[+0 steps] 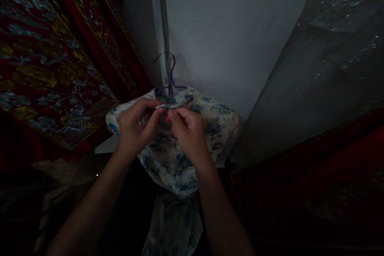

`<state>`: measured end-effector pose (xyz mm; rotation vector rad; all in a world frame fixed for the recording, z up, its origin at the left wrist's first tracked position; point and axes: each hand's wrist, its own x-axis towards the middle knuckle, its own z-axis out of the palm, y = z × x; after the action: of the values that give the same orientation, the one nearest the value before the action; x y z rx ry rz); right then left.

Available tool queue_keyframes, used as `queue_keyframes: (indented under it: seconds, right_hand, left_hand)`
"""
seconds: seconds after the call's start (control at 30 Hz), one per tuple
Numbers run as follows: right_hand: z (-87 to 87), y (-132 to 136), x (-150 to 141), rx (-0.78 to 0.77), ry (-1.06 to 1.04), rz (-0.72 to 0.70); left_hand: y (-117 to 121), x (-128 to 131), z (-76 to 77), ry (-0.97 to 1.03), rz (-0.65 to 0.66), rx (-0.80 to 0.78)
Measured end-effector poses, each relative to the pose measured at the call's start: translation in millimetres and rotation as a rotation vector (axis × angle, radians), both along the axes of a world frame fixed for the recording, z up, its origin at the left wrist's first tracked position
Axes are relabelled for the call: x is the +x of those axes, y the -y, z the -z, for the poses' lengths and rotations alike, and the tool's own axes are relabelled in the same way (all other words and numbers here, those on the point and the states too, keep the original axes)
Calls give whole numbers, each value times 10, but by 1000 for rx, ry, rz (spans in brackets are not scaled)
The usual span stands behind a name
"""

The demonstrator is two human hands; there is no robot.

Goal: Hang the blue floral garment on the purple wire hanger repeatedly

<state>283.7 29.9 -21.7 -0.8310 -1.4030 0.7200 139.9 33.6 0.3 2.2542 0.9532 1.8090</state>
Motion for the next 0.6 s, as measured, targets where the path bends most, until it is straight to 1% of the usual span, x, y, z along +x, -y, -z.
queue_keyframes:
  seconds: [0.07,0.1,0.13,0.17,0.2,0.23,0.3,0.33,0.37,0.4,0.43,0.47,0.5,0.53,0.57,0.6]
  right_hand:
    - [263,-96,6,-58,35,33]
    - [424,-105,3,-120,35,36]
    - [591,-78,-10,-192,10,30]
    - [754,-16,-33,-270,-44,14]
    - [903,78,-68,-344,-121,0]
    - [1028,193,-115,-401,-198,-15]
    - [1187,434,-237,-476,-266,-61]
    - [1218,538,-303,-499,-259,-95]
    - [1223,619,-365,-519,-232,-132]
    - [1208,676,-418,-536,-197,-169]
    - [1182,710,-457,-550,-161,-203]
    - [1154,727,-480,-556,-136,-224]
    - [1131,733,-486,-556,-121,-231]
    - [1119,735,-475,-552,-110,-227]
    - [1120,737,-450,-546,-97,-222]
    - [1133,744,-414,-542,-77,-221]
  left_hand:
    - [-3,-66,-14,84,-85,101]
    - [-14,-145,-8,175,-128,145]
    - [-35,-258,9,295,-159,172]
    - [-68,-400,40,436,-161,168]
    - [-110,-564,90,591,-129,135]
    - [-156,-739,162,752,-64,62]
    - [-233,-1063,382,1050,155,-179]
    - [-251,-1184,528,1197,216,-289]
    - [-249,-1263,693,1328,246,-402]
    - [-222,-1295,871,1415,268,-543]
    - [-173,-1281,1053,1456,282,-649]
    - [-102,-1225,1234,1458,266,-695]
    - [-18,-1138,1403,1367,210,-750]
    - [72,-1033,1554,1212,121,-791]
    - [161,-926,1681,1015,13,-830]
    - [239,-829,1779,825,-87,-862]
